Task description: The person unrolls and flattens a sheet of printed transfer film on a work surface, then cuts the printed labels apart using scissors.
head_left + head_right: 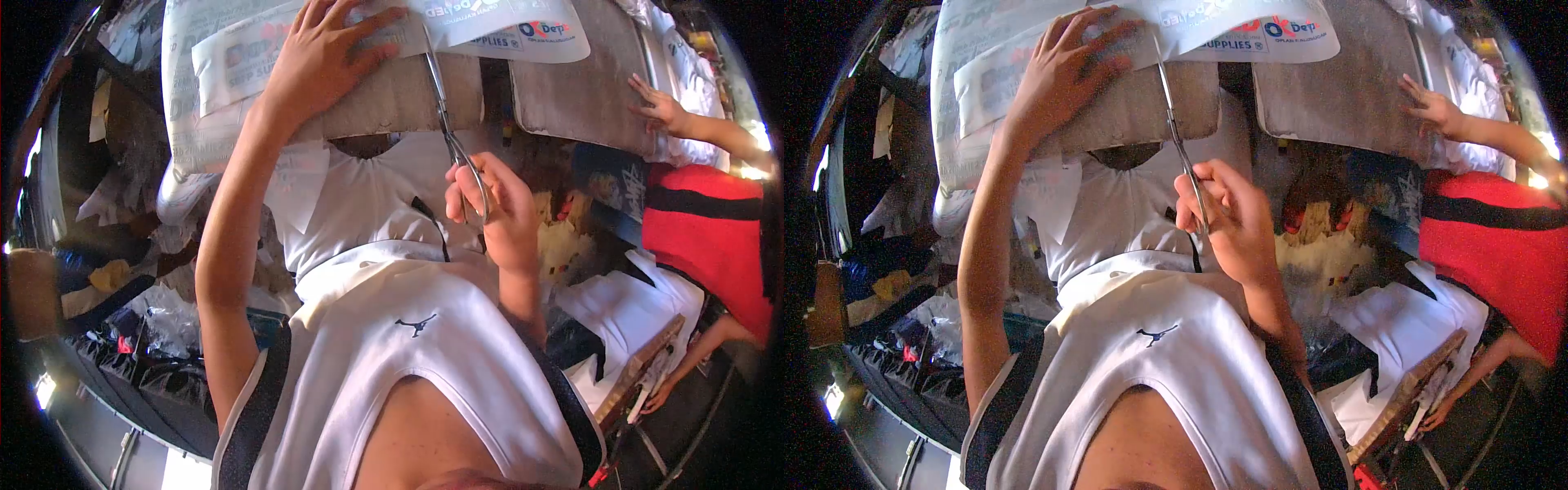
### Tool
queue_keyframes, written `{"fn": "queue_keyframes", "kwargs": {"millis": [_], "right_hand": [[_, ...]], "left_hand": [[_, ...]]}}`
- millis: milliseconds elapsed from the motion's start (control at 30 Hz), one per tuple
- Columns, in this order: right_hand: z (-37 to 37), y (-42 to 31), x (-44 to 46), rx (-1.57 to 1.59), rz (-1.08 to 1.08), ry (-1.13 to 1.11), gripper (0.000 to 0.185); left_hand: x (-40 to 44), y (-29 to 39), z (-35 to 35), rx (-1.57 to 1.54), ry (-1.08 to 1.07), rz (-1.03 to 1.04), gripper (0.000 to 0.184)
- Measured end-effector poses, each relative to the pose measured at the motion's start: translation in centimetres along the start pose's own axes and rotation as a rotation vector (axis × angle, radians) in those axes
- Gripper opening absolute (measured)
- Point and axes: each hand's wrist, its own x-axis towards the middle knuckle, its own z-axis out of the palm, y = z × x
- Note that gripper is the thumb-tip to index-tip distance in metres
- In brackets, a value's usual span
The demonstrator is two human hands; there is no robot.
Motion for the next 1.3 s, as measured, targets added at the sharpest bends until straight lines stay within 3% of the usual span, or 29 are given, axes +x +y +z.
{"fn": "queue_keyframes", "kwargs": {"millis": [133,200,300,700,1300], "right_hand": [[0.0,-0.6,-0.1,-0.094,0.004,-0.002,0.03],[-0.2,-0.5,-0.1,-0.128,0.015,-0.002,0.028],[-0.2,0.0,-0.3,-0.026,0.006,0.012,0.027],[0.9,-0.7,-0.2,-0.018,-0.019,0.069,0.021],[1.3,-1.7,1.2,0.0,0.011,0.049,0.02]], "left_hand": [[-0.3,-0.6,0.7,0.011,0.007,0.02,0.049],[-0.5,-0.9,1.7,0.137,0.1,0.037,0.042],[-0.6,-1.1,1.9,0.151,0.124,0.055,0.043],[-0.6,-1.8,2.2,0.106,0.148,0.013,0.057],[-0.3,-1.6,2.3,0.137,0.138,0.002,0.059]]}}
